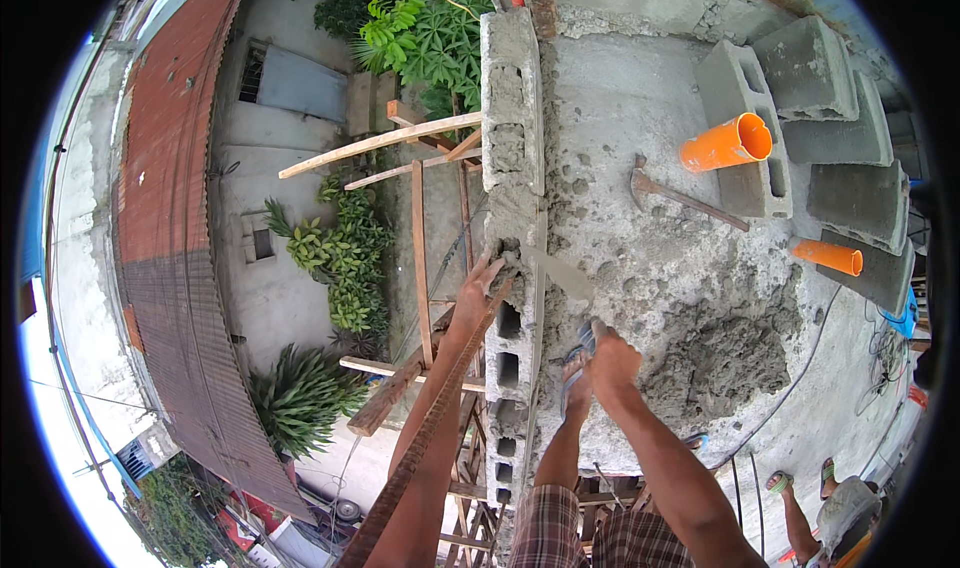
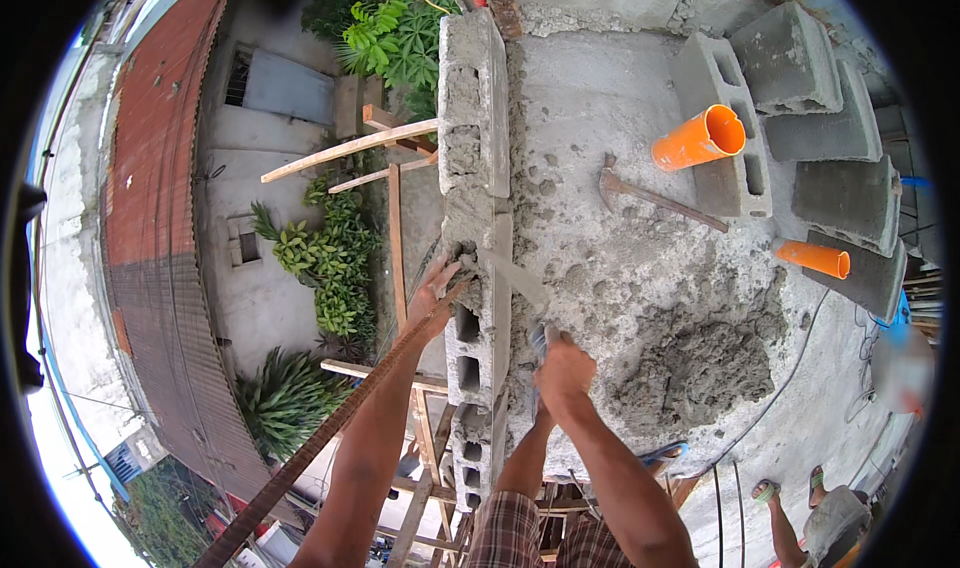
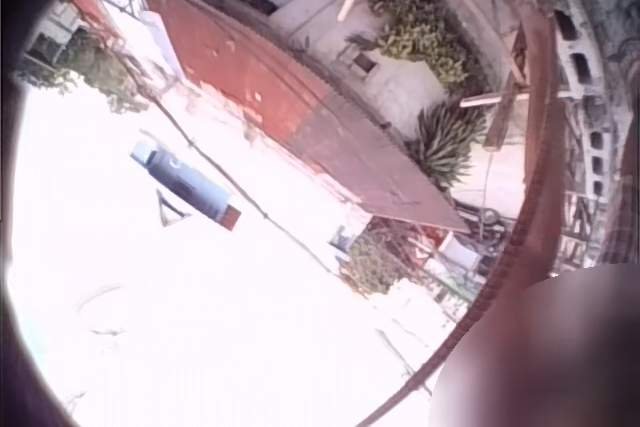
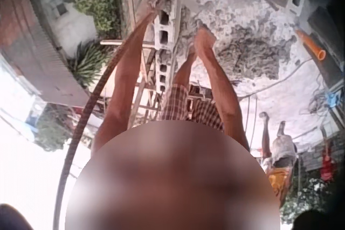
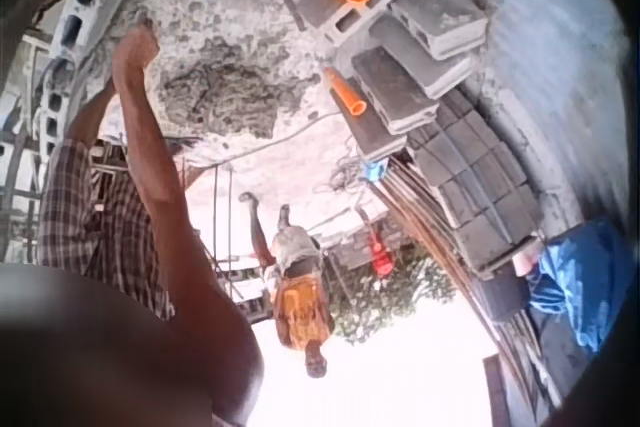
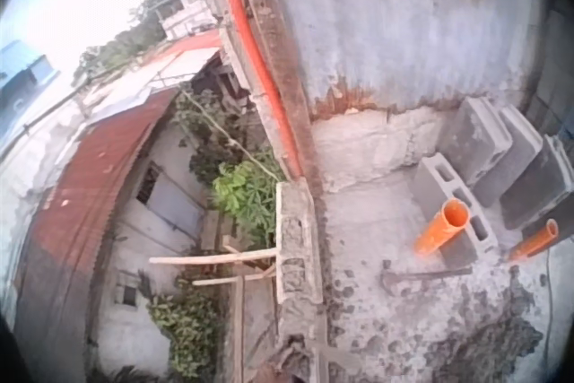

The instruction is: The person scoops wet mortar with a trowel and spreads it along the top of a partially built wall. They place hollow concrete blocks onto the mortar bed, tap them into position, and scrape off excess mortar. The process repeats as the wall is extended.

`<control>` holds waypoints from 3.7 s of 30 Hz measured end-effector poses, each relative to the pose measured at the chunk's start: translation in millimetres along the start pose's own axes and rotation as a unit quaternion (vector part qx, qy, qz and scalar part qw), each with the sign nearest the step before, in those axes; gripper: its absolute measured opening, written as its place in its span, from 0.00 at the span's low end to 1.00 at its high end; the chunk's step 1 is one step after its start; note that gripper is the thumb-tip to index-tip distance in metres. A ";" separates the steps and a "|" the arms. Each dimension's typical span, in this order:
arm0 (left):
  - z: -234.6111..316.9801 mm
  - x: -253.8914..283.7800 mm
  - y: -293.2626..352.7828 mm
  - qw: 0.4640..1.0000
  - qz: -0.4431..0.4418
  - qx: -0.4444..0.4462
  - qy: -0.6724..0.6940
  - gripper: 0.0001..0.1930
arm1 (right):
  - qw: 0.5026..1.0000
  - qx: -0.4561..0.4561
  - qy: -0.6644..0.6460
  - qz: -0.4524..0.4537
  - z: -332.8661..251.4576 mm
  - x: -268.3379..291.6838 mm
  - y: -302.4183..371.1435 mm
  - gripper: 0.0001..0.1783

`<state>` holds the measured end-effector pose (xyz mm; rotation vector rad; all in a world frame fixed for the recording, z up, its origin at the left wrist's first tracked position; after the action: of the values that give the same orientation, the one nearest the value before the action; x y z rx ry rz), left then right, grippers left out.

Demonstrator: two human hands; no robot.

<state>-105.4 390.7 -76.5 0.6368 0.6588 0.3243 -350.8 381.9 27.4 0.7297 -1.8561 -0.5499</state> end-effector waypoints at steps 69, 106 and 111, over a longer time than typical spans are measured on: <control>-413.6 -279.7 255.5 0.828 -0.136 0.346 -0.419 0.24 | 0.917 -0.286 -0.181 0.210 678.7 -233.0 246.8 0.21; -93.1 16.1 251.7 0.954 0.221 -0.049 -0.197 0.33 | 0.872 -0.086 -0.479 -0.051 277.6 -153.0 248.0 0.05; -39.4 36.7 133.6 0.945 0.122 -0.073 -0.295 0.40 | 0.842 -0.041 -0.535 -0.056 87.4 -152.1 161.0 0.09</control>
<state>-114.6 527.4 -32.2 0.6335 -0.0208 0.3856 -424.8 606.8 2.5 0.4817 -2.7855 -1.2888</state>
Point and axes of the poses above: each hand's wrist, its own y-axis away from the middle knuckle, its own x-axis out of the back of the hand, z = x × y, the point moved 7 cm from there along -y, towards the middle knuckle, and after that the axes turned 7 degrees about -z, right-handed, at the moved point
